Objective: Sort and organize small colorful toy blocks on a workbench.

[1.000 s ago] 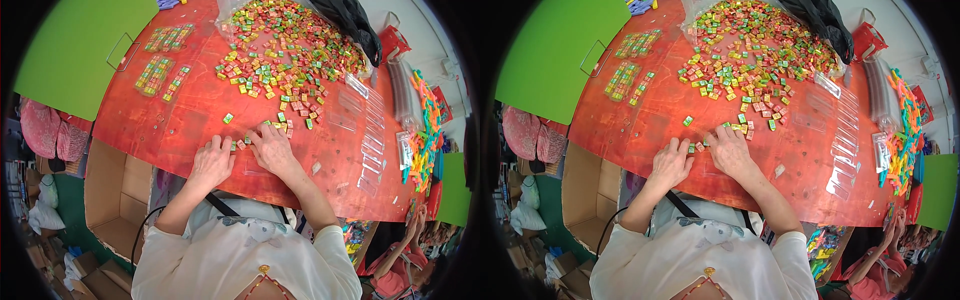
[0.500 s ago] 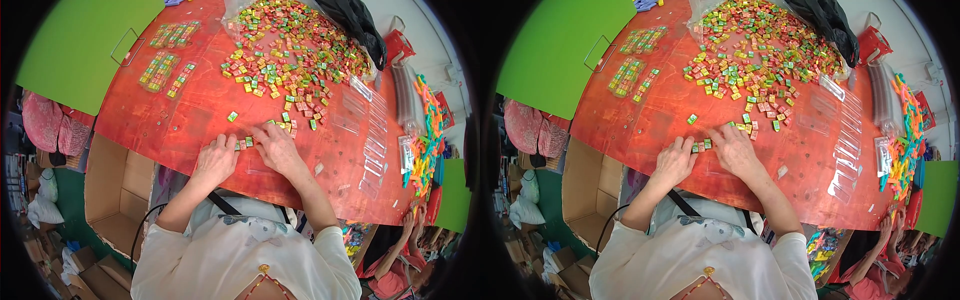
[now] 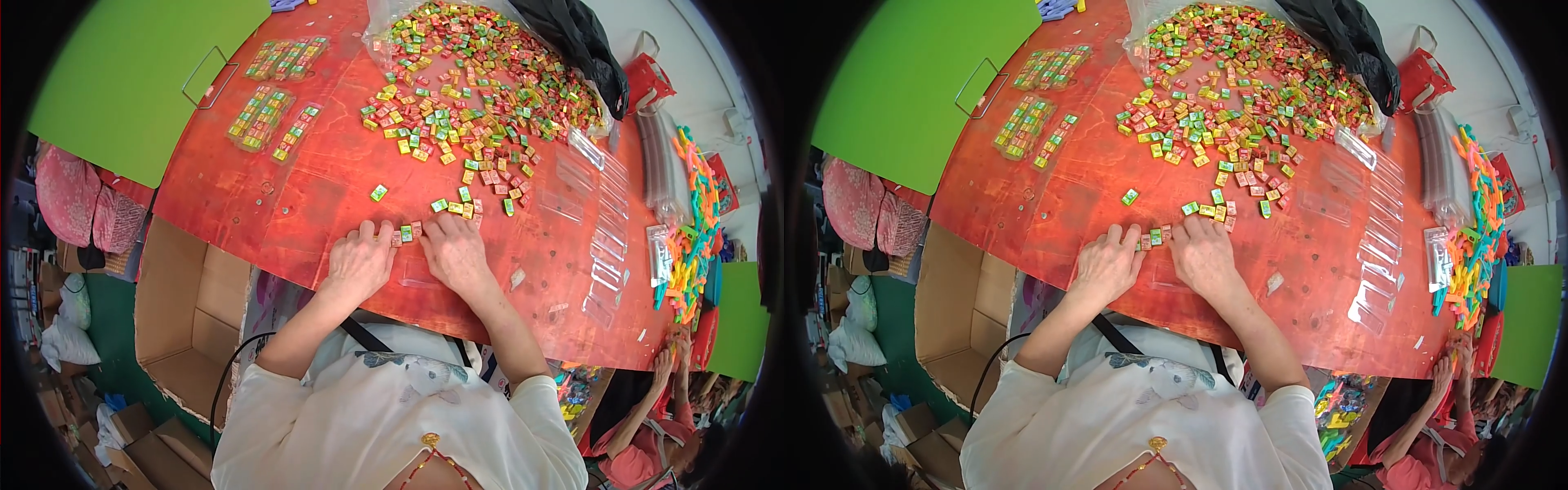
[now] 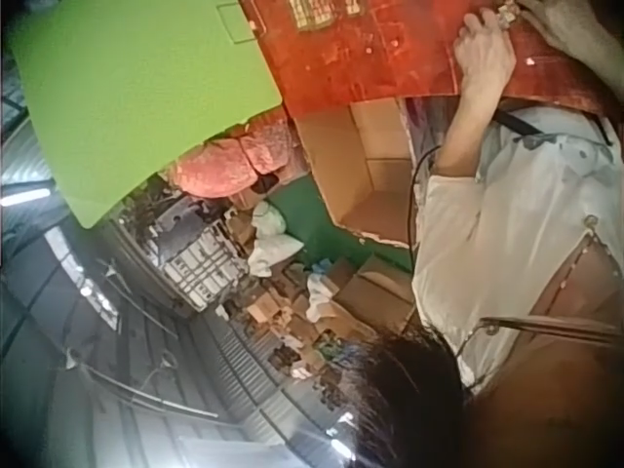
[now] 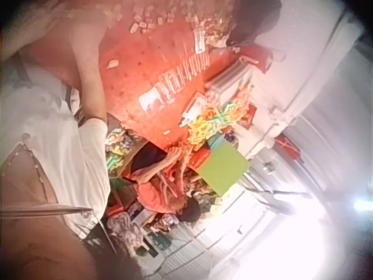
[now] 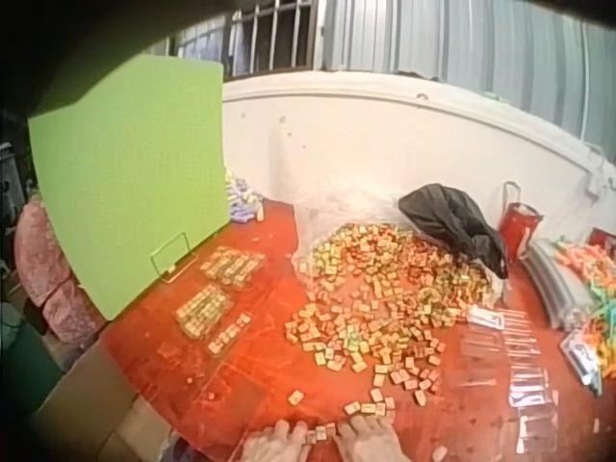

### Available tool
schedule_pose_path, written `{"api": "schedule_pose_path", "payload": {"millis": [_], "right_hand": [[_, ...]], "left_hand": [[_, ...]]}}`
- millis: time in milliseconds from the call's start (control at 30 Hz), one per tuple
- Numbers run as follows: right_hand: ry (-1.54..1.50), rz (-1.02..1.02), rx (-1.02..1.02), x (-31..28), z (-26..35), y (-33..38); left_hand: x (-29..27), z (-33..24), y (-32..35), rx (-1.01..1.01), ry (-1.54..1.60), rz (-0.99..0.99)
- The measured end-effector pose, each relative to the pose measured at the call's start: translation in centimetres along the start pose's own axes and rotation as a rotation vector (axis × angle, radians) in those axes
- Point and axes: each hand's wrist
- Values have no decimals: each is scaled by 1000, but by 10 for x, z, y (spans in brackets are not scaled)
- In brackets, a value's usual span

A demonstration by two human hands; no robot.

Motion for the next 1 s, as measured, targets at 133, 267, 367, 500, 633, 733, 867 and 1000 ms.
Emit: {"api": "schedule_pose_path", "payload": {"millis": [133, 267, 367, 500, 633, 733, 867, 1000], "right_hand": [[40, -119, 82, -4, -21, -19], [101, -50, 39, 0, -26, -22], [108, -87, 17, 1, -20, -14], [121, -91, 139, 2, -12, -4], [4, -90, 105, 7, 3, 3], [-49, -103, 172, -17, 4, 10], [-90, -16, 151, -48, -11, 41], [-152, 31, 58, -39, -12, 51]], "left_hand": [[1, 0, 0, -22, 2, 31], [3, 2, 1, -34, 5, 23], [3, -3, -2, -29, -14, 31], [7, -8, -9, -18, 24, 14], [3, -2, 3, -10, -29, -37], [3, 1, 2, 27, -25, -66], [0, -1, -2, 31, -6, -1], [-3, 1, -6, 5, 50, 77]]}}
Point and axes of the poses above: each hand's wrist, its own y-axis away from the middle knuckle, its own x-axis out of the palm, z = x × y, and after that the axes turned 11 degrees about -z, right-handed
